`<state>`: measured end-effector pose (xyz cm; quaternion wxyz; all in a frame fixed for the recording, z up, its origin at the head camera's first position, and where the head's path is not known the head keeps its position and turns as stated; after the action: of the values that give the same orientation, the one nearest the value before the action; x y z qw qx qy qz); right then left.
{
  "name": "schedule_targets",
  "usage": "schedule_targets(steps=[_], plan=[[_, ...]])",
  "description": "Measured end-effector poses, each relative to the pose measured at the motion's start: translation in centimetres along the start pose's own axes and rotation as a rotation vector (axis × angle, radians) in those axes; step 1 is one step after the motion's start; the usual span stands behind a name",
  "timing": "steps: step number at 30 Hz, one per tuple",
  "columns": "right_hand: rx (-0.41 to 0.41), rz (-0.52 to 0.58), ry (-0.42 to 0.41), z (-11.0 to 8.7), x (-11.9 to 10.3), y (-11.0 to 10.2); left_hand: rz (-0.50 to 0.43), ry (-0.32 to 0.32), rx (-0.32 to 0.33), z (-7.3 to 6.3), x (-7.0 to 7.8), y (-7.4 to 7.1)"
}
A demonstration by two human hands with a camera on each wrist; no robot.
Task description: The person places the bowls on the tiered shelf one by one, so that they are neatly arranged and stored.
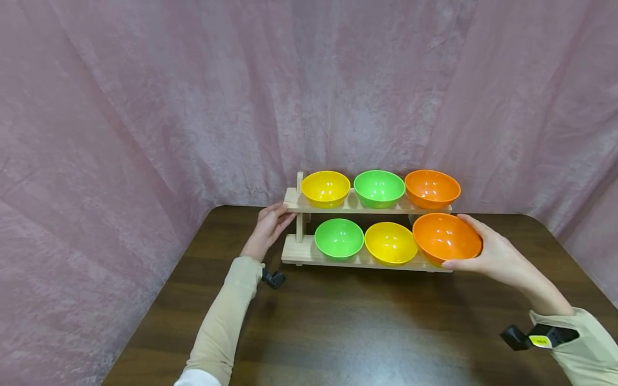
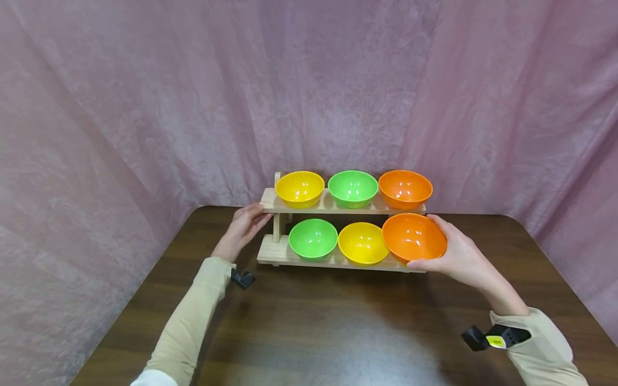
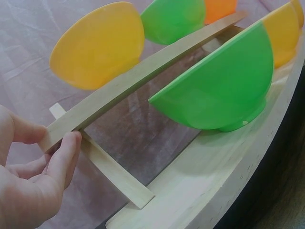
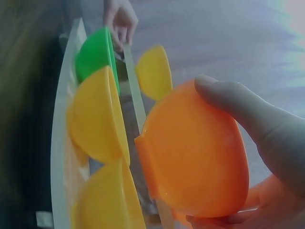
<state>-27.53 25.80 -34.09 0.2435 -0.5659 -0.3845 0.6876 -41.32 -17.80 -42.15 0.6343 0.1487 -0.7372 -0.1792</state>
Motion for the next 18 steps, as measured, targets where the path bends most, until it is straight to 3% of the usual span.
schedule_targets(steps=[18], plan=[[-0.045, 0.054, -0.071, 0.8, -2.9, 2.4, 0.003, 0.003, -0.010, -0.1, 0.2, 0.2]])
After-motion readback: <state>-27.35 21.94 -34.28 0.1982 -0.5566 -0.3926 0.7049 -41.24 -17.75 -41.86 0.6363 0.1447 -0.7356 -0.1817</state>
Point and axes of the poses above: each hand's wrist, its own z-axis towards the middle knuckle, its own y-axis out of the palm, x = y × z, the point moved 7 cm from there along z, towards the middle knuckle, and after that the axes turned 4 degrees about -x, right-handed, at the moved point
